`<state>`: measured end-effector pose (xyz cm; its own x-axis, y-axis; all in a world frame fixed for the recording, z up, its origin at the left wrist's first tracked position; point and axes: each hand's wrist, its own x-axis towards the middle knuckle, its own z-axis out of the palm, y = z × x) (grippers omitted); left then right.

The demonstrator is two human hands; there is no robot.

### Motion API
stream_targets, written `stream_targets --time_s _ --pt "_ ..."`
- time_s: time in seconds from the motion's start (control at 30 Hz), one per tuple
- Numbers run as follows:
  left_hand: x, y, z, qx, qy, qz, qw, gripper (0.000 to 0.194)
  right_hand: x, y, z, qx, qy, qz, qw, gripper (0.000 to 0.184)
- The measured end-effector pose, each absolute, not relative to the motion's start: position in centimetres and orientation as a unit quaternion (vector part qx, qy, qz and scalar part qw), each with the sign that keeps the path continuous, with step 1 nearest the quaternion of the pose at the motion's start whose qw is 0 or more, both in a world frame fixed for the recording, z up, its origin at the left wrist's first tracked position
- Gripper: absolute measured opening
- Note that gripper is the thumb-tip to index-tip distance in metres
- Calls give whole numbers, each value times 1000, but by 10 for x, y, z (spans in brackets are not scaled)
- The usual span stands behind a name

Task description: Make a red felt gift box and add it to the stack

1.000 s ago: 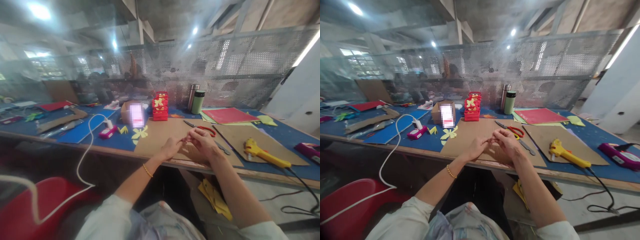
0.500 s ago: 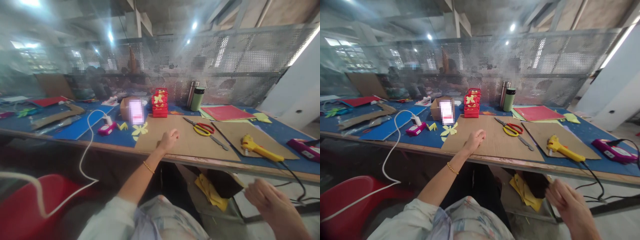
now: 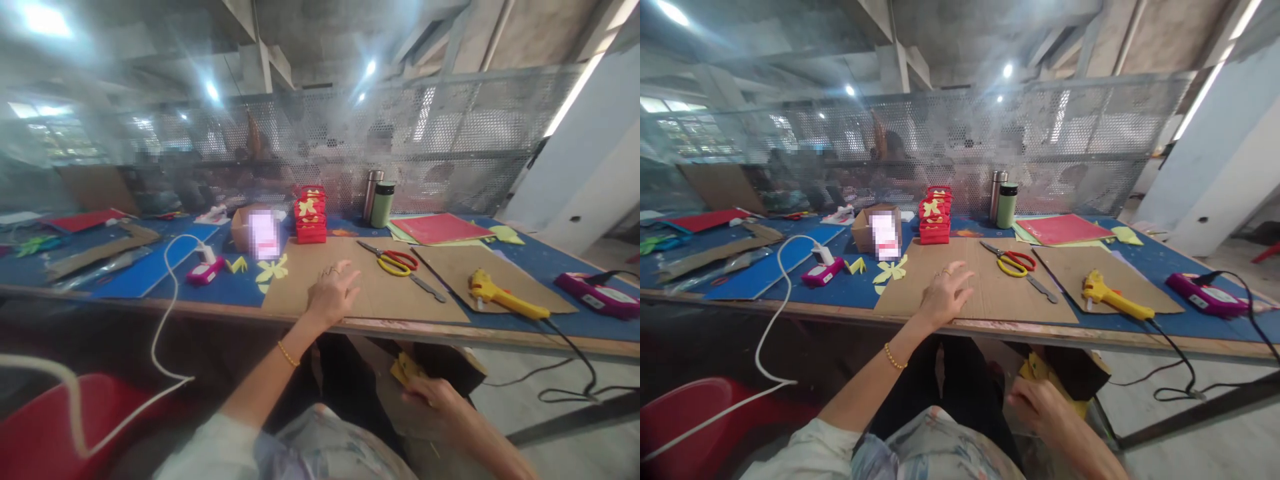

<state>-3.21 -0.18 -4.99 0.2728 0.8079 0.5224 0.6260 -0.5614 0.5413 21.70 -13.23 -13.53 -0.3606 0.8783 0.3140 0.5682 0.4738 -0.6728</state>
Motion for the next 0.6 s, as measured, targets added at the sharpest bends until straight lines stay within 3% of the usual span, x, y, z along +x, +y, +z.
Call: stream_targets --time_s 0.1,0.17,0.23,0.3,0.47,0.6 --pt "-36 -35 -38 814 380 381 219 35 175 -119 -74 -363 -826 247 354 60" --pt "-38 -64 -30 805 280 339 399 52 153 -118 -42 -308 -829 242 399 61" --pt "-40 -90 -26 767 247 327 493 73 137 -121 -26 -281 -815 240 447 62" --pt "-43 -108 -26 731 290 343 513 80 128 -126 -24 -254 -819 249 451 61" --pt "-64 -125 -46 668 425 322 520 46 132 -136 -52 -297 -814 214 452 63" --pt "-115 -141 -79 601 509 388 479 45 154 -142 -77 -385 -771 185 472 61"
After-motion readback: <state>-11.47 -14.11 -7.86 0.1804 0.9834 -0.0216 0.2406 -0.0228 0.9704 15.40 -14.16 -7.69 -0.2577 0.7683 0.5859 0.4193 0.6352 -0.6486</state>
